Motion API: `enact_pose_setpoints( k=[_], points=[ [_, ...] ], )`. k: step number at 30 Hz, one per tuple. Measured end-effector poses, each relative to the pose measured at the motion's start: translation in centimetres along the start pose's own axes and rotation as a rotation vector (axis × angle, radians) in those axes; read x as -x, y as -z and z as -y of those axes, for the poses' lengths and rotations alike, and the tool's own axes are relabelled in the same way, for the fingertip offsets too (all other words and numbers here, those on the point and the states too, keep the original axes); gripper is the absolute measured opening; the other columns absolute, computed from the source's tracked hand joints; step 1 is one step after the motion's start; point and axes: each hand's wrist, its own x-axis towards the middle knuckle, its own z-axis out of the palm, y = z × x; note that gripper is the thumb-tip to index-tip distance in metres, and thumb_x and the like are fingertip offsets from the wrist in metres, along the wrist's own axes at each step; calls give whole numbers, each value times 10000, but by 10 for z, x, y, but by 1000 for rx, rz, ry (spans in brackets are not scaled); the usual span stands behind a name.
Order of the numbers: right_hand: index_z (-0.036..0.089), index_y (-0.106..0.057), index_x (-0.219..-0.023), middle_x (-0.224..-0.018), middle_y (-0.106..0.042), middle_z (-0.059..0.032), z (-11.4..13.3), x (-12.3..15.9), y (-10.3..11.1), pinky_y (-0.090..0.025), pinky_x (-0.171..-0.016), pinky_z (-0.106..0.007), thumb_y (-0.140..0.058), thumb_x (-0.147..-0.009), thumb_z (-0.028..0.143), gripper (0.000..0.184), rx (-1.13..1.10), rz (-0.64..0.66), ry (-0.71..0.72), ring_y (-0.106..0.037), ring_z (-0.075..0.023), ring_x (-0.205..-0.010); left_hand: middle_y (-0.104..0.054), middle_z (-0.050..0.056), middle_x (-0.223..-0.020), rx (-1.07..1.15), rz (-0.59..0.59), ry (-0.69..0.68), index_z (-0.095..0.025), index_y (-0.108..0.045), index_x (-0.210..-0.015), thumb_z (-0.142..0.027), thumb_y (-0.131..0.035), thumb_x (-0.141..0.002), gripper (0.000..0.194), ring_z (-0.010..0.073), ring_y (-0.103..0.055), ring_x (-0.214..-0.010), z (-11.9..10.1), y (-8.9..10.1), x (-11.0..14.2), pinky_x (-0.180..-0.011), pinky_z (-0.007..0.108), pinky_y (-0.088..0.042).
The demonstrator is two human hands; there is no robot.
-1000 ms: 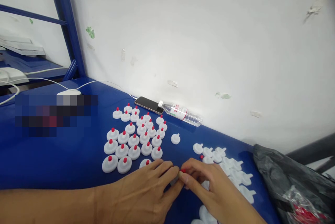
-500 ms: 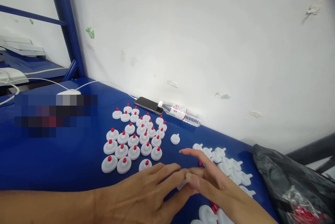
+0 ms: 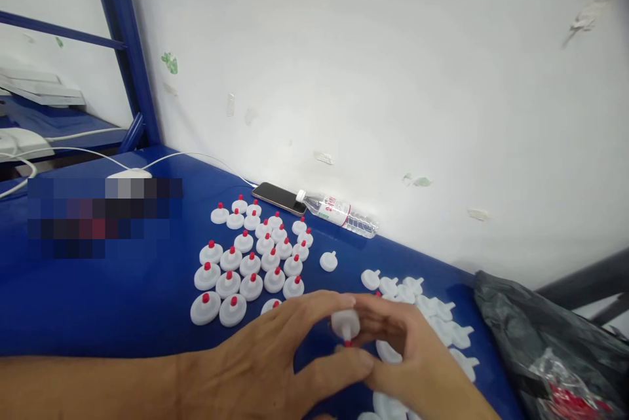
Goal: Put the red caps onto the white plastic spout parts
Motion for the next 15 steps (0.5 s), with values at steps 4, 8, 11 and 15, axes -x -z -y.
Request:
enact_pose_setpoints(
  k=[4, 8, 11, 15],
  points=[
    [388, -773, -931, -809, -795, 76, -4, 3, -15, -587, -650, -243, -852, -592, 233, 382, 236, -49, 266, -739, -190, -665, -233, 239, -1582, 37, 114, 27, -155, -165, -1512, -268, -638, -828, 839, 314, -338, -1435, 8, -7, 6, -1085, 434, -453],
    [370, -746, -737, -617, -748, 72, -4, 10, -17, -549, -517, -232, -895, -558, 485, 260, 423, -131, 452, -683, -175, -502, -425, 192, -1509, 86, 170, 38, -156, -41, -1549, -332, -590, -877, 885, 292, -511, -1317, 11, -10, 8, -1024, 397, -504],
    [334, -756, -755, -681, -773, 40, -2, 13, -13, -546, -523, -248, -830, -650, 515, 222, 545, -99, 395, -699, -191, -529, -558, 133, -1374, 132, 156, 19, -159, -57, -1553, -361, -405, -1002, 682, 238, -642, -1101, 10, -7, 4, -927, 336, -556],
    [362, -772, -952, -875, -816, 39, -5, 13, -12, -593, -604, -281, -839, -642, 453, 330, 669, -64, 421, -772, -259, -713, -602, 158, -1270, 144, 156, -23, -118, -57, -1557, -361, -326, -1040, 631, 224, -663, -990, 7, -5, 1, -835, 296, -580]
  ],
)
